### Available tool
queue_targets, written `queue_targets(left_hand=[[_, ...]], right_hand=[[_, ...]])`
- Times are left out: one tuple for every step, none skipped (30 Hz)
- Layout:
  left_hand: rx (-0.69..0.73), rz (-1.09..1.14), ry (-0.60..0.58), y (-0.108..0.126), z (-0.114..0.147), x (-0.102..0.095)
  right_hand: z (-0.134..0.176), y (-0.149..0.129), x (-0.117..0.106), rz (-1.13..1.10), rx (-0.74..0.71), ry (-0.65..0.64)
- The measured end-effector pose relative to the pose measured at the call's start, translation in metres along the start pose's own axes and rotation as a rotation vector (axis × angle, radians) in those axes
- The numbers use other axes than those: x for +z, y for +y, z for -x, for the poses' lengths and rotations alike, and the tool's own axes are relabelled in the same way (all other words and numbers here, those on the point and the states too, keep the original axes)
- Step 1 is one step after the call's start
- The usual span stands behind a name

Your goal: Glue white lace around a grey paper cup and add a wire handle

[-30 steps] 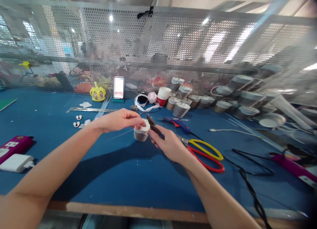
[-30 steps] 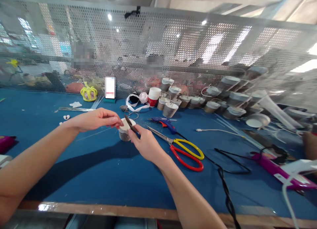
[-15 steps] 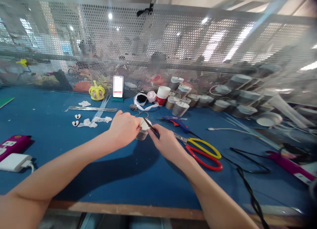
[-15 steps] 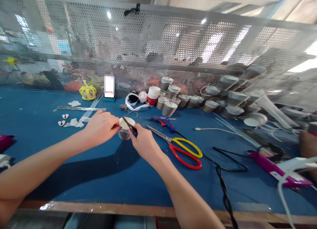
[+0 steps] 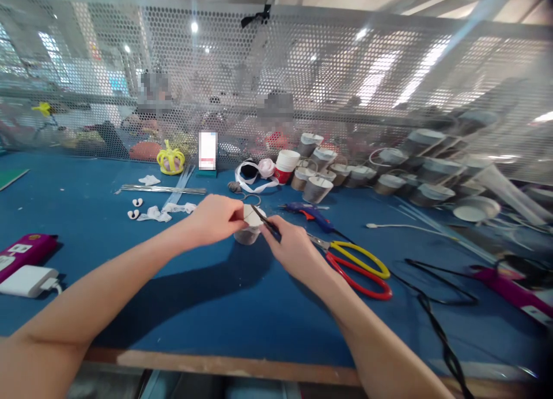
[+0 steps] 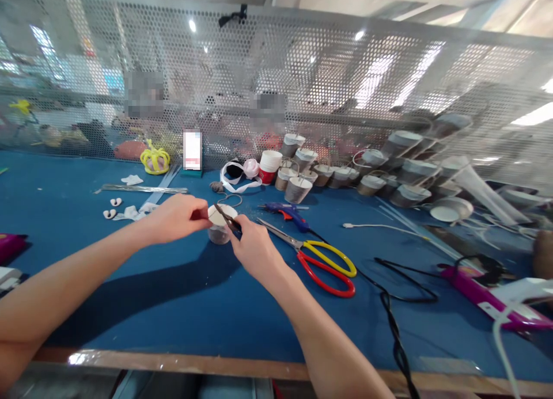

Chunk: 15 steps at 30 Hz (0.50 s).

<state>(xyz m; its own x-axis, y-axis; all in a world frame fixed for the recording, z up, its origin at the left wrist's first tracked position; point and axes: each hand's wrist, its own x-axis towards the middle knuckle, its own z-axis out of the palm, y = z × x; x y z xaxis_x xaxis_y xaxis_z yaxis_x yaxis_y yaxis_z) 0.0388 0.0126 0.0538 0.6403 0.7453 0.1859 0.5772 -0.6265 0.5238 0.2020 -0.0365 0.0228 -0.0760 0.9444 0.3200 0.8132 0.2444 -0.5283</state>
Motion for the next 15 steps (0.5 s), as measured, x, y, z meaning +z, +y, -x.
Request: queue_targets(left_hand=[[-0.016, -0.180, 0.094, 0.005, 0.002, -0.001], [-0.016, -0.278, 0.138, 0.008, 0.003, -0.003], [-0.009, -0.282, 0.123, 0.008, 0.004, -0.006], [0.001, -0.193, 0.054, 0.007, 0.004, -0.009], [0.031, -0.029, -0.045, 0.003, 0.004, -0.013], [0.074, 0.150, -0.158, -0.002, 0.003, -0.017], [0.106, 0.334, -0.260, -0.007, 0.002, -0.019], [0.123, 0.497, -0.336, -0.013, 0.000, -0.020], [0.139, 0.631, -0.402, -0.019, -0.002, -0.020], [0.150, 0.738, -0.453, -0.023, -0.003, -0.018], [0.156, 0.806, -0.494, -0.026, -0.004, -0.016], [0.156, 0.840, -0.507, -0.027, -0.005, -0.013], [0.149, 0.830, -0.498, -0.026, -0.005, -0.010], [0.133, 0.768, -0.463, -0.023, -0.005, -0.007], [0.110, 0.650, -0.393, -0.019, -0.004, -0.005]], right_hand=[[-0.001, 0.001, 0.001, 0.038, 0.003, 0.025], [-0.001, 0.001, 0.002, 0.049, 0.006, 0.029], [-0.001, 0.001, 0.002, 0.033, 0.011, 0.014], [-0.001, 0.001, 0.000, -0.006, 0.017, -0.012], [0.000, 0.000, -0.002, -0.061, 0.022, -0.042], [0.000, -0.002, -0.005, -0.124, 0.026, -0.073], [0.001, -0.003, -0.007, -0.186, 0.026, -0.104], [0.002, -0.004, -0.009, -0.239, 0.020, -0.129], [0.002, -0.005, -0.011, -0.279, 0.011, -0.148], [0.003, -0.005, -0.012, -0.304, -0.001, -0.162], [0.003, -0.005, -0.013, -0.313, -0.010, -0.172], [0.003, -0.005, -0.012, -0.306, -0.019, -0.178], [0.002, -0.004, -0.011, -0.283, -0.024, -0.174], [0.002, -0.003, -0.010, -0.241, -0.025, -0.155], [0.001, -0.001, -0.008, -0.182, -0.025, -0.122]])
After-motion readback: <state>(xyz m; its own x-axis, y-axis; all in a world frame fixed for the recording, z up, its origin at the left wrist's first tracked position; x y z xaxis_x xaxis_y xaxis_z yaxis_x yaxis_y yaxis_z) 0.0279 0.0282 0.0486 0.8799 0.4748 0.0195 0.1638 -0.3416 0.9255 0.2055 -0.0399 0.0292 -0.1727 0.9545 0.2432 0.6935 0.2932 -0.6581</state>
